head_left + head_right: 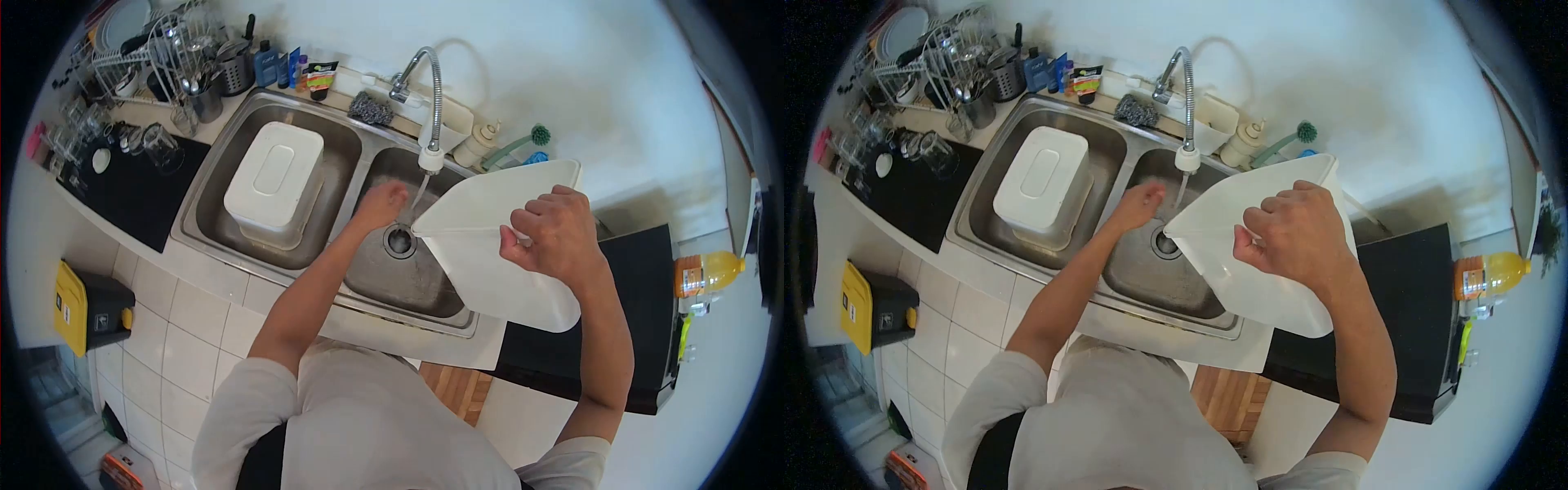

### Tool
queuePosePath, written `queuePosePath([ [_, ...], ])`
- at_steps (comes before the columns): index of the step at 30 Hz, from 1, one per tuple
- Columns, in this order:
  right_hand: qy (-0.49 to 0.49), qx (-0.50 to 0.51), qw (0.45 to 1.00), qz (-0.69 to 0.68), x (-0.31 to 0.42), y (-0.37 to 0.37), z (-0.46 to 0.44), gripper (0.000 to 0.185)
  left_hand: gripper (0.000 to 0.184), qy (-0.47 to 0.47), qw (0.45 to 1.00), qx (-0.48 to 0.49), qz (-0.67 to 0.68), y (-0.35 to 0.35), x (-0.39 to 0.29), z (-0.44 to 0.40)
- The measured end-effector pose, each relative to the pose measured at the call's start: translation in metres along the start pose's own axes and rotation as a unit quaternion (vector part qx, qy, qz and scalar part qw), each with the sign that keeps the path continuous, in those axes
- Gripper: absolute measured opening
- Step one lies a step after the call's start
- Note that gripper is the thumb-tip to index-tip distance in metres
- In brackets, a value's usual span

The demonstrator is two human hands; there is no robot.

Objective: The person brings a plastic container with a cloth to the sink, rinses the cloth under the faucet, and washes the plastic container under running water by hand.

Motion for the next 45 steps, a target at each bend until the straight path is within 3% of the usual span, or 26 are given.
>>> queuePosePath([
  [2, 0.005, 0.007, 1.0, -0.013, -0.007, 0.008, 0.005, 0.027, 0.039, 0.046, 0.994, -0.038, 0.088, -0.024, -0.054, 0.027],
  [4, 0.0, 0.019, 1.0, -0.021, -0.011, 0.018, 0.004, 0.026, 0.04, 0.049, 0.988, 0.067, 0.129, -0.006, -0.109, 0.058],
  [7, -0.029, -0.056, 0.995, -0.076, -0.005, 0.023, -0.002, 0.026, 0.036, 0.099, 0.984, 0.131, 0.071, 0.026, -0.16, 0.092],
  [10, -0.033, -0.008, 0.995, -0.098, 0.006, 0.028, -0.013, 0.022, 0.037, 0.01, 0.982, 0.146, 0.117, 0.043, -0.125, 0.092],
  [12, -0.012, 0.012, 0.993, -0.113, 0.009, 0.024, -0.016, 0.025, 0.037, 0.044, 0.987, 0.088, 0.126, 0.04, -0.113, 0.1],
  [15, -0.005, -0.154, 0.978, -0.14, 0.001, -0.011, -0.009, 0.021, 0.038, 0.031, 0.973, 0.031, 0.225, 0.037, -0.093, 0.12],
  [19, 0.095, -0.2, 0.966, -0.135, -0.033, -0.026, 0.017, 0.019, 0.044, -0.103, 0.947, 0.036, 0.301, 0.033, -0.046, 0.144],
  [21, 0.143, -0.203, 0.953, -0.174, -0.057, -0.021, 0.036, 0.017, 0.049, -0.152, 0.916, -0.018, 0.371, 0.035, 0.002, 0.159],
  [25, 0.263, -0.197, 0.895, -0.303, -0.102, 0.009, 0.068, 0.014, 0.054, -0.219, 0.841, -0.098, 0.485, 0.027, 0.013, 0.17],
  [30, 0.341, -0.143, 0.861, -0.349, -0.127, 0.097, 0.072, 0.014, 0.056, -0.215, 0.819, -0.151, 0.51, 0.016, 0.021, 0.174],
  [32, 0.3, -0.135, 0.881, -0.34, -0.128, 0.13, 0.052, 0.016, 0.056, -0.202, 0.802, -0.123, 0.549, 0.017, 0.045, 0.173],
  [36, 0.265, -0.076, 0.916, -0.293, -0.137, 0.206, -0.007, 0.021, 0.057, -0.213, 0.817, -0.071, 0.531, 0.025, 0.068, 0.196],
  [42, 0.25, -0.086, 0.941, -0.212, -0.145, 0.284, -0.116, 0.016, 0.056, -0.259, 0.805, -0.085, 0.527, 0.034, 0.078, 0.201],
  [45, 0.188, -0.044, 0.962, -0.194, -0.157, 0.335, -0.163, 0.014, 0.056, -0.275, 0.801, -0.102, 0.522, 0.031, 0.081, 0.211],
])
Point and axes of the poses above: each hand's wrist, its own z-axis away from the middle knuckle, its own y-axis out of the palm, x = y × z, the point moved 10 cm from there along -z, towards the middle knuckle, and after that the axes turned 6 degrees about z, right-handed, at the moved point
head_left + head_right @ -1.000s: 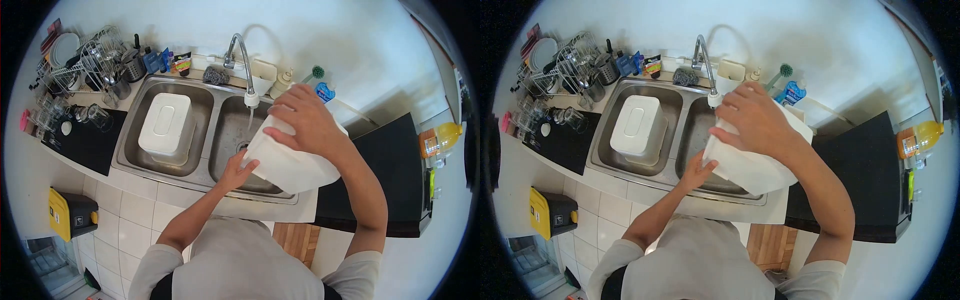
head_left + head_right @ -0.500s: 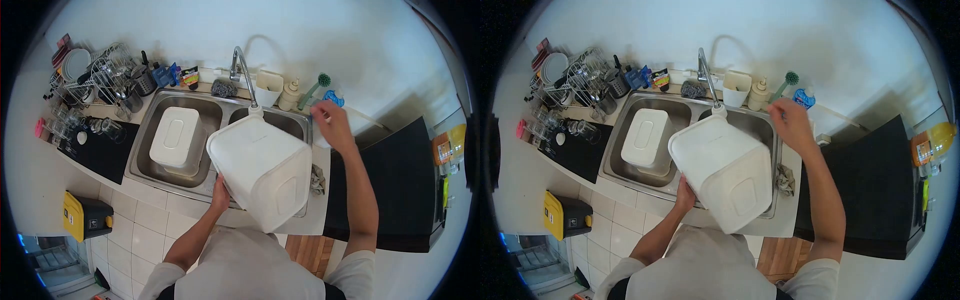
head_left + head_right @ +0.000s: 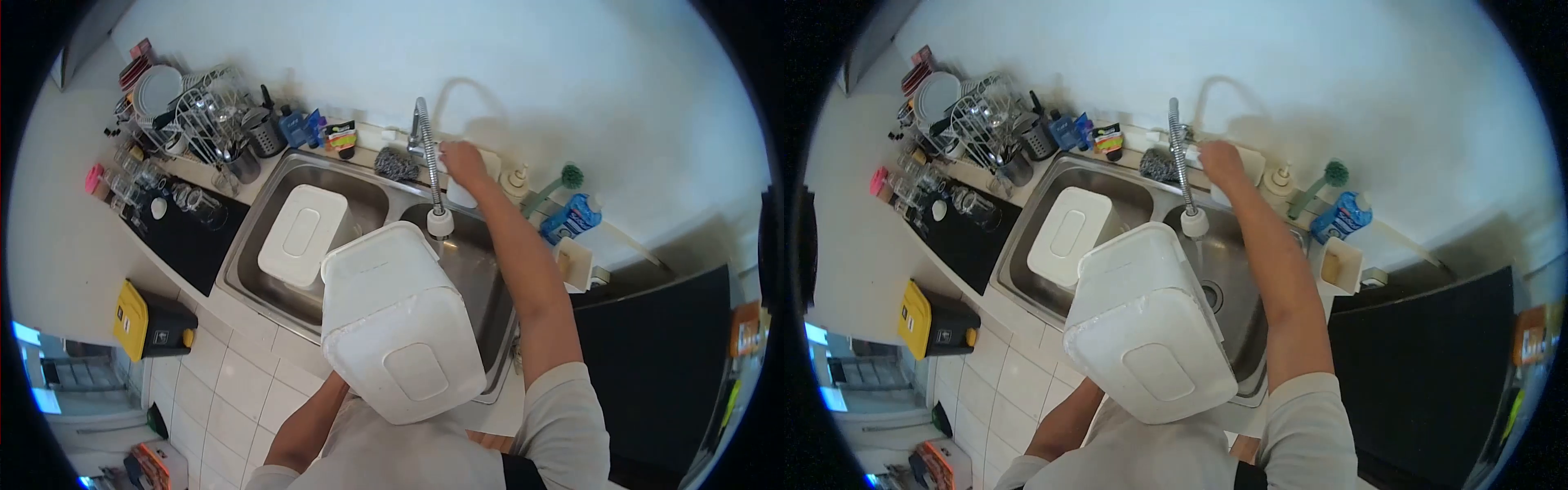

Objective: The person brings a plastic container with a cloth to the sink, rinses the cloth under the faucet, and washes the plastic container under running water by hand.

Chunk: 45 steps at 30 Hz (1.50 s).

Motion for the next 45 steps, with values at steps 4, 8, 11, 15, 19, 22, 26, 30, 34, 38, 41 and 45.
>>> queuePosePath([
  [4, 0.06, -0.058, 0.995, -0.054, -0.027, -0.014, -0.022, 0.016, 0.055, 0.001, 0.999, -0.035, 0.0, -0.015, 0.001, 0.015],
  [8, 0.124, -0.106, 0.984, -0.068, -0.036, -0.017, -0.003, 0.016, 0.055, 0.007, 0.998, -0.054, 0.005, -0.024, 0.001, 0.026],
  [11, 0.178, -0.22, 0.947, -0.152, -0.038, -0.05, 0.039, 0.02, 0.054, 0.013, 0.999, -0.047, 0.001, -0.018, -0.002, 0.021],
  [15, 0.187, -0.134, 0.91, -0.345, 0.004, -0.075, 0.144, 0.027, 0.054, 0.018, 0.999, -0.027, 0.0, -0.002, -0.002, 0.011],
  [19, 0.08, 0.093, 0.865, -0.487, 0.077, -0.043, 0.238, 0.037, 0.054, 0.019, 1.0, -0.002, -0.004, 0.022, 0.002, -0.005],
  [22, 0.207, 0.159, 0.758, -0.598, 0.093, -0.042, 0.296, 0.04, 0.053, 0.012, 1.0, 0.009, -0.01, 0.037, 0.008, -0.008],
  [26, 0.288, 0.107, 0.686, -0.659, 0.091, -0.048, 0.348, 0.04, 0.053, 0.01, 0.997, 0.006, -0.08, 0.056, -0.001, -0.008],
  [30, 0.353, 0.035, 0.638, -0.683, 0.088, -0.054, 0.382, 0.04, 0.051, 0.149, 0.822, -0.008, -0.55, 0.093, -0.084, 0.008],
  [34, 0.403, -0.041, 0.604, -0.687, 0.1, -0.058, 0.406, 0.04, 0.059, 0.377, 0.414, -0.036, -0.828, 0.135, -0.134, 0.038],
  [38, 0.442, -0.101, 0.572, -0.683, 0.136, -0.055, 0.416, 0.04, 0.062, 0.351, 0.358, 0.061, -0.863, 0.108, -0.132, 0.02],
  [41, 0.467, -0.13, 0.554, -0.677, 0.171, -0.051, 0.416, 0.04, 0.053, 0.288, 0.498, 0.119, -0.809, 0.095, -0.181, 0.024],
  [45, 0.493, -0.162, 0.527, -0.673, 0.211, -0.049, 0.417, 0.041, 0.026, 0.375, 0.63, 0.012, -0.679, 0.055, -0.306, 0.027],
])
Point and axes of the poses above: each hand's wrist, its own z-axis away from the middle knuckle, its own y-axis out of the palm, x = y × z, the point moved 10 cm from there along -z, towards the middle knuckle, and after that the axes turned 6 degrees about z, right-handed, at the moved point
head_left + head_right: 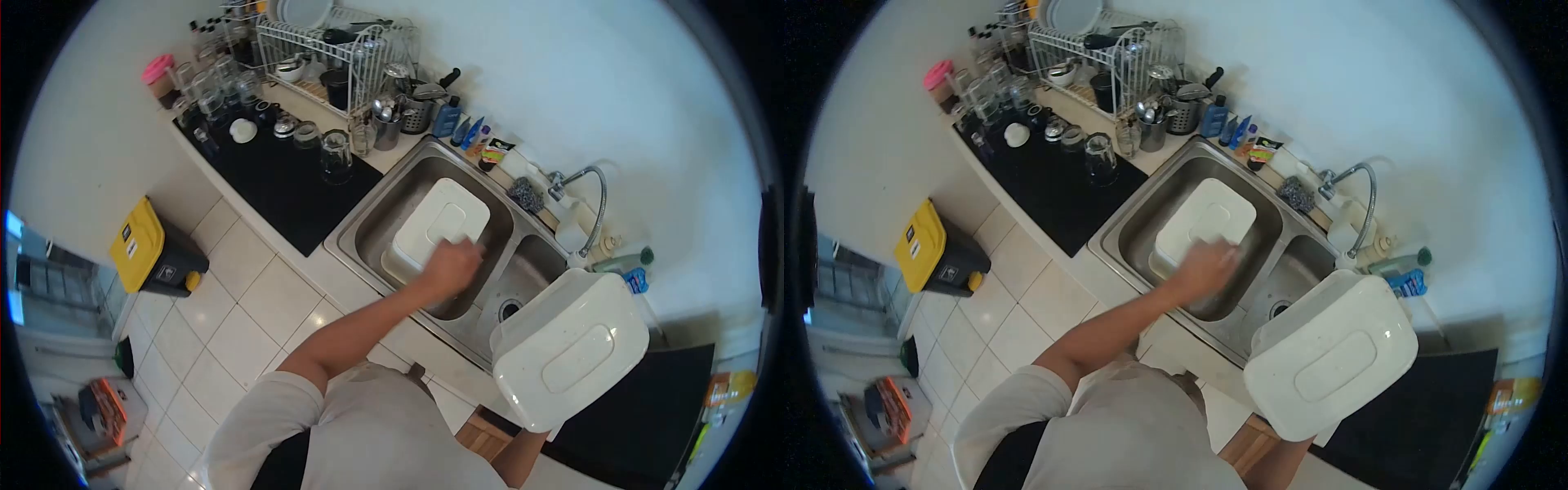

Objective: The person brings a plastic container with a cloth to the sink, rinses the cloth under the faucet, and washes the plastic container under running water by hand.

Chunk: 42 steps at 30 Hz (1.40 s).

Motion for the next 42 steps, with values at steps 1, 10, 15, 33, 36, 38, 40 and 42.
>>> queuePosePath([
  [1, 0.003, -0.01, 1.0, -0.007, -0.005, 0.004, 0.006, 0.041, 0.019, -0.006, 0.993, -0.098, 0.059, -0.026, 0.033, -0.002],
  [10, 0.012, -0.054, 0.997, -0.047, -0.028, 0.027, 0.033, 0.041, 0.019, -0.279, 0.958, -0.03, -0.049, -0.008, 0.297, 0.002],
  [15, 0.012, -0.071, 0.996, -0.055, -0.027, 0.027, 0.037, 0.041, 0.033, -0.439, 0.884, 0.143, -0.069, 0.068, 0.385, 0.037],
  [33, 0.034, -0.099, 0.991, -0.087, -0.037, 0.022, 0.029, 0.042, 0.066, -0.482, 0.849, 0.177, 0.126, 0.194, 0.413, 0.021],
  [36, 0.034, -0.094, 0.99, -0.096, -0.036, 0.022, 0.022, 0.042, 0.065, -0.55, 0.76, 0.099, 0.331, 0.208, 0.398, 0.029],
  [38, 0.035, -0.089, 0.99, -0.1, -0.037, 0.023, 0.018, 0.042, 0.063, -0.559, 0.714, 0.08, 0.414, 0.192, 0.355, 0.026],
  [40, 0.034, -0.085, 0.99, -0.105, -0.037, 0.023, 0.015, 0.042, 0.061, -0.569, 0.729, 0.035, 0.379, 0.174, 0.348, 0.026],
  [42, 0.034, -0.082, 0.99, -0.11, -0.038, 0.023, 0.014, 0.042, 0.058, -0.568, 0.736, 0.007, 0.367, 0.16, 0.334, 0.026],
])
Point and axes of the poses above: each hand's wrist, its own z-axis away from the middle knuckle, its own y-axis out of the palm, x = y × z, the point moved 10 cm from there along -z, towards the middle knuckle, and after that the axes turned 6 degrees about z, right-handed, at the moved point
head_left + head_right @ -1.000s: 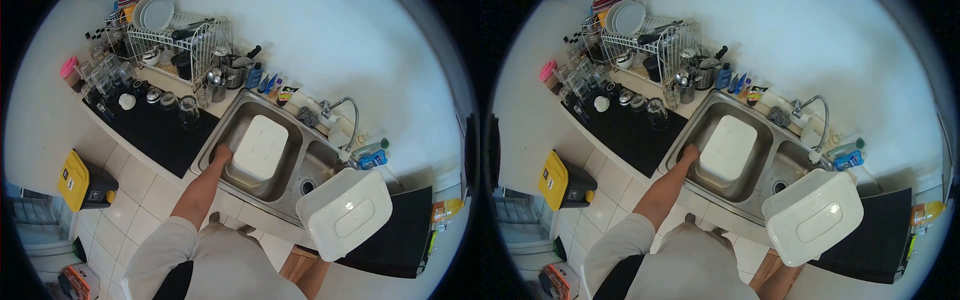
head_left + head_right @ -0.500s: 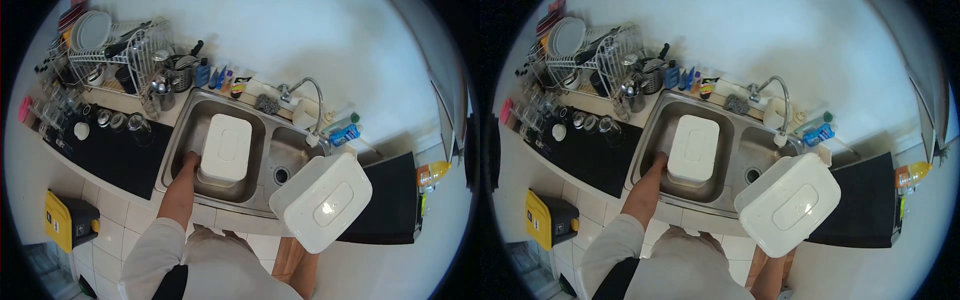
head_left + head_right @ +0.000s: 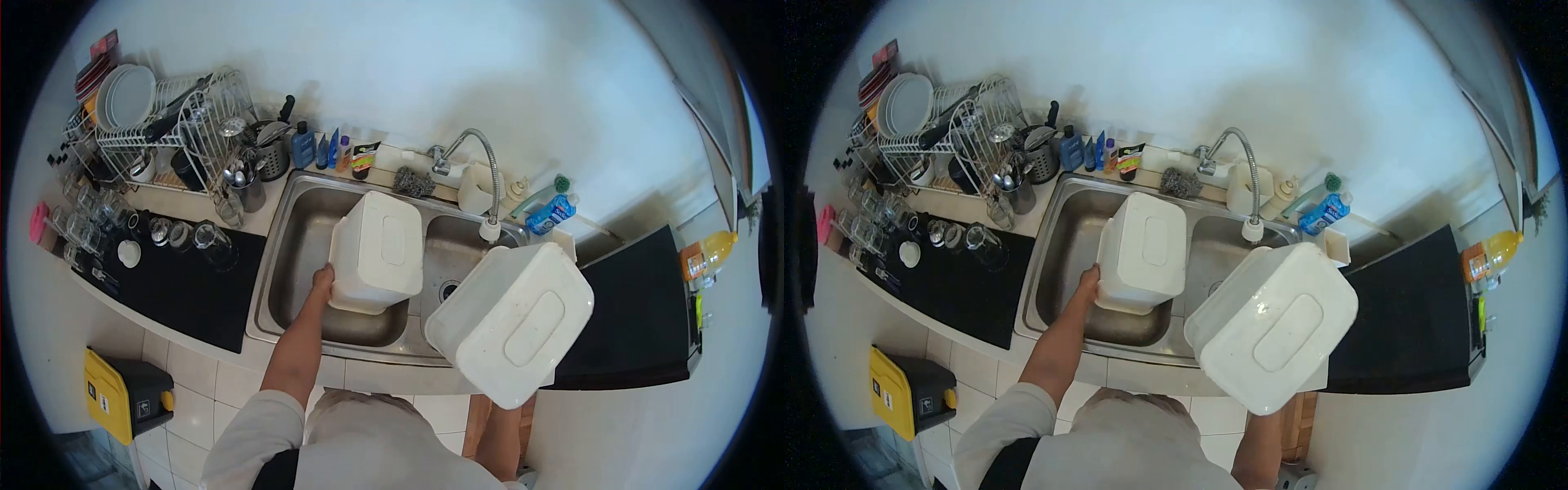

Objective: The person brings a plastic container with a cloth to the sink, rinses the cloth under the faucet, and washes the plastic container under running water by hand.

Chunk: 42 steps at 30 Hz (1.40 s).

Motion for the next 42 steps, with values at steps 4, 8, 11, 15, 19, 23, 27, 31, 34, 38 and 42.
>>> queuePosePath([
  [4, 0.0, 0.01, 1.0, -0.011, -0.002, -0.001, 0.0, 0.042, 0.056, 0.047, 0.998, 0.032, 0.041, -0.005, -0.017, 0.01],
  [8, 0.009, 0.028, 0.999, -0.027, -0.019, 0.0, 0.009, 0.042, 0.054, 0.139, 0.975, 0.109, 0.132, -0.011, -0.067, 0.061],
  [11, 0.022, 0.058, 0.997, -0.036, -0.033, 0.012, 0.01, 0.042, 0.049, 0.143, 0.963, 0.151, 0.172, -0.017, -0.124, 0.12],
  [15, 0.047, 0.131, 0.989, -0.051, -0.051, 0.056, -0.005, 0.043, 0.045, 0.203, 0.919, 0.236, 0.241, -0.019, -0.205, 0.185],
  [19, 0.08, 0.218, 0.97, -0.074, -0.074, 0.124, -0.035, 0.043, 0.043, 0.245, 0.882, 0.3, 0.267, -0.025, -0.265, 0.229],
  [23, 0.11, 0.273, 0.951, -0.094, -0.106, 0.184, -0.065, 0.043, 0.043, 0.279, 0.859, 0.315, 0.292, -0.055, -0.304, 0.264],
  [27, 0.14, 0.245, 0.956, -0.076, -0.151, 0.21, -0.104, 0.043, 0.045, 0.323, 0.868, 0.262, 0.272, -0.085, -0.333, 0.275],
  [31, 0.228, 0.093, 0.969, 0.017, -0.197, 0.215, -0.13, 0.05, 0.047, 0.344, 0.862, 0.273, 0.254, -0.092, -0.338, 0.284],
  [34, 0.224, 0.05, 0.973, 0.023, -0.255, 0.223, -0.174, 0.053, 0.048, 0.308, 0.879, 0.27, 0.246, -0.093, -0.322, 0.264],
  [38, 0.236, 0.029, 0.967, 0.094, -0.303, 0.225, -0.202, 0.059, 0.05, 0.236, 0.91, 0.246, 0.238, -0.085, -0.275, 0.244],
  [42, 0.238, 0.01, 0.961, 0.144, -0.309, 0.222, -0.201, 0.06, 0.052, 0.235, 0.928, 0.228, 0.177, -0.077, -0.235, 0.252],
])
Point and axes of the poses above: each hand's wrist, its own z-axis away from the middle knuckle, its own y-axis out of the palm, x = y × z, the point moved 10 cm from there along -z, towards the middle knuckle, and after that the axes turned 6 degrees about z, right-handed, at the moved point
